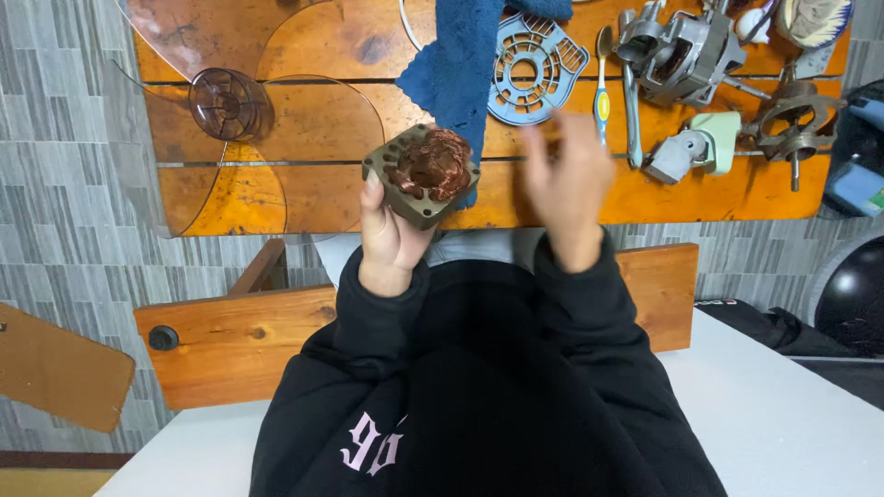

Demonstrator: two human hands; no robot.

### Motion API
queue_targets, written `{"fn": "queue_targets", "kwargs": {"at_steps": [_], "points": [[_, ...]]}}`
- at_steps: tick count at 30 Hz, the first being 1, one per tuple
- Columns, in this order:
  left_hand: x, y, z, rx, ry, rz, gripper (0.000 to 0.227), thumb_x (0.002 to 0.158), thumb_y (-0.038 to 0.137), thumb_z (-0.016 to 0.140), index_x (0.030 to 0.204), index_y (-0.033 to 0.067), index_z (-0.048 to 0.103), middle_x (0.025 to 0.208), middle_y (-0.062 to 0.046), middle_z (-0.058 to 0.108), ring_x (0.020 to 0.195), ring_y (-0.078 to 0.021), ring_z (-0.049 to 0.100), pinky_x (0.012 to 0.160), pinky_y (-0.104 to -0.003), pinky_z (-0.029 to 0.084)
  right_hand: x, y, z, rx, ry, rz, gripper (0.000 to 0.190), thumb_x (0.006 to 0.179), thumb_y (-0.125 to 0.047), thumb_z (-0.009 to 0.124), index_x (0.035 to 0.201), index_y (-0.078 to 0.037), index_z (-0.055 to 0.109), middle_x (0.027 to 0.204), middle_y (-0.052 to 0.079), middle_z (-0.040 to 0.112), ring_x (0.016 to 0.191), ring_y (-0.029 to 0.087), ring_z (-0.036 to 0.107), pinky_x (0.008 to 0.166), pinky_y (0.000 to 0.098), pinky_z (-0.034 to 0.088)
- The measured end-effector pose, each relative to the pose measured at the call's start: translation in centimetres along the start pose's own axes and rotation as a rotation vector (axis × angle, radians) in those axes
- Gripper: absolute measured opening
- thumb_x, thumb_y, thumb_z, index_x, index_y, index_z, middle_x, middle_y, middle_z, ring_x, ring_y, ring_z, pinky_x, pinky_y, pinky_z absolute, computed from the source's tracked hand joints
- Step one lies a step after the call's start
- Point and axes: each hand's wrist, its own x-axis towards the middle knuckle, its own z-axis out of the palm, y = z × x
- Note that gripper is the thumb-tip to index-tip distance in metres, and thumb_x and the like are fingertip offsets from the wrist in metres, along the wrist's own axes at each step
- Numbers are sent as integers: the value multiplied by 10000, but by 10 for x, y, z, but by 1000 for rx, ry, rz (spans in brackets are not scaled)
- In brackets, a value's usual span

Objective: Clean a fan motor stator using a cloth and a brush

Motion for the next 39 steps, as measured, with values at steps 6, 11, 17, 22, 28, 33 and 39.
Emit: {"fn": "queue_targets", "kwargs": {"at_steps": [6, 11, 17, 22, 28, 33, 39], "points": [[-3, 2, -8, -16, 42, -60, 653, 995, 485, 625, 1479, 69, 482, 1433, -210, 555, 1304, -365, 553, 1137, -605, 412, 22, -50, 44, -4, -176, 29, 340, 951, -373, 765, 1033, -61, 659, 868, 108, 657, 791, 350, 711, 690, 508, 565], [-5, 12, 13, 43, -13, -12, 705, 997, 443, 691, 1486, -5, 452, 1457, -189, 541, 1346, -335, 527, 1168, -534, 430, 51, -53, 10, 398, -36, -137, 128, 1014, -147, 583, 952, -52, 523, 1008, 134, 563, 946, 304, 555, 789, 420, 419], [-7, 25, 30, -14, -52, -178, 804, 971, 531, 626, 1488, -51, 427, 1403, -305, 544, 1296, -397, 562, 1077, -622, 491, 77, 17, -15, 747, 334, -138, 280, 1176, -200, 474, 1436, -107, 430, 1483, 51, 466, 1404, 182, 429, 1267, 362, 308], [-14, 26, 37, -106, -42, -356, 887, 953, 590, 560, 1513, -73, 375, 1439, -366, 485, 1272, -454, 563, 1113, -684, 417, 78, 91, -23, 1150, 851, -106, 429, 1277, -202, 340, 1670, -77, 459, 1762, 30, 437, 1703, 143, 381, 1547, 373, 256], [-21, 15, 32, -52, -257, -342, 728, 1013, 510, 574, 1489, -28, 454, 1376, -401, 513, 1210, -500, 580, 1001, -635, 504, 53, -74, -88, 1084, 456, -393, 145, 1019, -136, 656, 996, -151, 514, 800, 112, 574, 652, 262, 575, 646, 398, 510], [-24, 6, 28, 133, -156, -189, 863, 856, 452, 747, 1415, -128, 436, 1230, -320, 639, 1095, -387, 687, 942, -531, 577, 21, -97, -81, 922, -187, -650, 146, 901, -124, 672, 830, -34, 762, 1001, 180, 715, 841, 350, 653, 943, 577, 540], [-18, 13, 46, 534, -110, -113, 889, 755, 550, 798, 1361, -53, 553, 1120, -135, 692, 924, -134, 675, 666, -277, 596, 9, -93, -61, 867, -127, -424, 513, 933, -420, 744, 1170, 24, 645, 1217, 228, 686, 1095, 434, 664, 1008, 585, 497]]}}
